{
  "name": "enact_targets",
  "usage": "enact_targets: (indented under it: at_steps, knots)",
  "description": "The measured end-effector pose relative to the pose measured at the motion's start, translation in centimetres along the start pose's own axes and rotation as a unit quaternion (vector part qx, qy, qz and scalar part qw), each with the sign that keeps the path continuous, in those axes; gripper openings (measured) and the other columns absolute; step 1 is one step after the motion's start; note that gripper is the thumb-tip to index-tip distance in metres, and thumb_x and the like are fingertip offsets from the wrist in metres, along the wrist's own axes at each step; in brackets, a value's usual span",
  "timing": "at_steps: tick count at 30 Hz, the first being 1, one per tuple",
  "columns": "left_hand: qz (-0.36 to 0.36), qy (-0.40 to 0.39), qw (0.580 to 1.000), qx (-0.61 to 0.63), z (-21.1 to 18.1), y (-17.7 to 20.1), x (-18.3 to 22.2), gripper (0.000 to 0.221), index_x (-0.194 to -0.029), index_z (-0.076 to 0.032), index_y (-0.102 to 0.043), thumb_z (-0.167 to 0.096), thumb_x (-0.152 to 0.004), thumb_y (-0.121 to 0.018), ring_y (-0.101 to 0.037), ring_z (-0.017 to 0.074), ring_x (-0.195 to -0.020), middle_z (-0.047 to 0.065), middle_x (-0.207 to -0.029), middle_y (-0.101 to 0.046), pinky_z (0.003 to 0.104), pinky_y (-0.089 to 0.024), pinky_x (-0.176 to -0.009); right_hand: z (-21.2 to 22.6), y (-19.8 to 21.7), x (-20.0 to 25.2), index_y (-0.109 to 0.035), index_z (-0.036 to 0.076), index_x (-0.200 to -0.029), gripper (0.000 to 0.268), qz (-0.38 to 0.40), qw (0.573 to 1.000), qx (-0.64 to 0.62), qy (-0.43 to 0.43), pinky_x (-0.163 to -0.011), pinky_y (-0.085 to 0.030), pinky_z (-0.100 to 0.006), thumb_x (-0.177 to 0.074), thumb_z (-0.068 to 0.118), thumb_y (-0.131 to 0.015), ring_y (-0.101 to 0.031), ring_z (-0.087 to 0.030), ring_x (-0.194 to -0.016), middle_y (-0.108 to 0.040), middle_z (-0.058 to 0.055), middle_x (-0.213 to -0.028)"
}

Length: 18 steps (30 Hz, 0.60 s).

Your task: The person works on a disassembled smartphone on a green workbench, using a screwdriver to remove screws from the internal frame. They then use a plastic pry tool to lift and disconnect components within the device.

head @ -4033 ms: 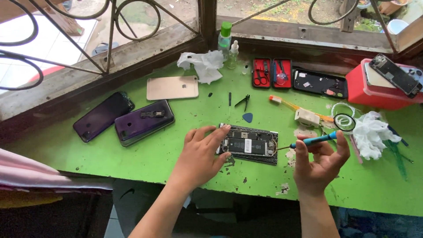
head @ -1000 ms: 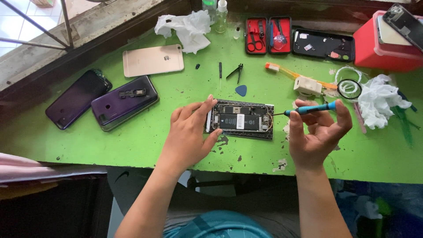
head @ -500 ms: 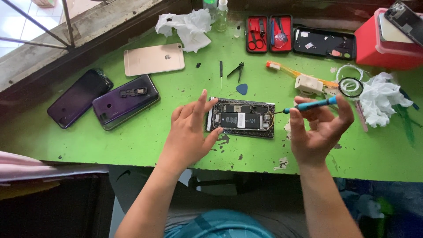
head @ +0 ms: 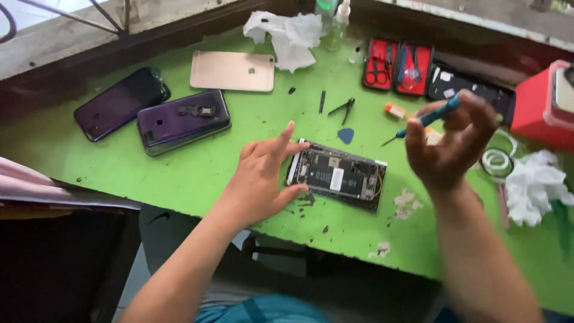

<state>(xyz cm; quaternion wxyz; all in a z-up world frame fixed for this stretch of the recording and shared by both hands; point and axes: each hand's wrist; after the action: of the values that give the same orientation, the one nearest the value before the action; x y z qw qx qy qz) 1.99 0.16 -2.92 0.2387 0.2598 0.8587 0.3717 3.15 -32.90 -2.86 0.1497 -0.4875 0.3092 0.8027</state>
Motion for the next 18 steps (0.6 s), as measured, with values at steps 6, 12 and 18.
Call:
enact_targets:
  at_steps: [6,12,18]
  knots:
    - [0.007,0.022,1.000,-0.013,-0.1,-0.3,-0.4,0.129,-0.161,-0.026,0.013,-0.041,-0.081,-0.087,-0.055,0.0277,-0.134,0.003,-0.143,-0.066,0.046,-0.029,-0.112,0.8,1.4,0.8,-0.036,0.004,-0.139,0.056,0.099,0.995,-0.015,0.031,-0.068,-0.062,-0.035,-0.103,0.014,-0.078,-0.077,-0.030,-0.084,-0.072,-0.018,-0.094]
    - [-0.053,0.001,0.986,0.157,-0.4,1.3,0.3,0.101,-0.161,-0.026,-0.024,-0.043,-0.081,-0.083,-0.061,0.0239,-0.126,0.005,-0.135,-0.066,0.051,-0.040,-0.114,1.4,3.1,0.1,-0.036,0.003,-0.139,0.056,0.077,0.996,-0.047,0.004,-0.078,-0.068,-0.041,-0.102,0.007,-0.078,-0.077,-0.037,-0.095,-0.068,-0.025,-0.104]
    - [-0.092,-0.103,0.935,0.326,-2.0,1.0,-3.2,0.068,-0.147,-0.011,-0.045,-0.034,-0.091,-0.077,-0.063,0.0274,-0.126,0.014,-0.137,-0.057,0.042,-0.064,-0.109,1.5,2.6,-0.3,-0.034,0.006,-0.136,0.044,0.075,0.992,-0.072,-0.066,-0.067,-0.062,-0.032,-0.107,0.014,-0.067,-0.070,-0.025,-0.079,-0.061,-0.017,-0.094]
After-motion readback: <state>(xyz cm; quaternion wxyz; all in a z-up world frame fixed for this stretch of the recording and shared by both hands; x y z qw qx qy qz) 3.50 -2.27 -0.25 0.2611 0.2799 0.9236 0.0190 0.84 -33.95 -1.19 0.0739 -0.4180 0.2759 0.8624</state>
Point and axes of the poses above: each hand's wrist, its own x-axis away from the middle knuckle, its own y-axis out of the back of the hand, z = x × y
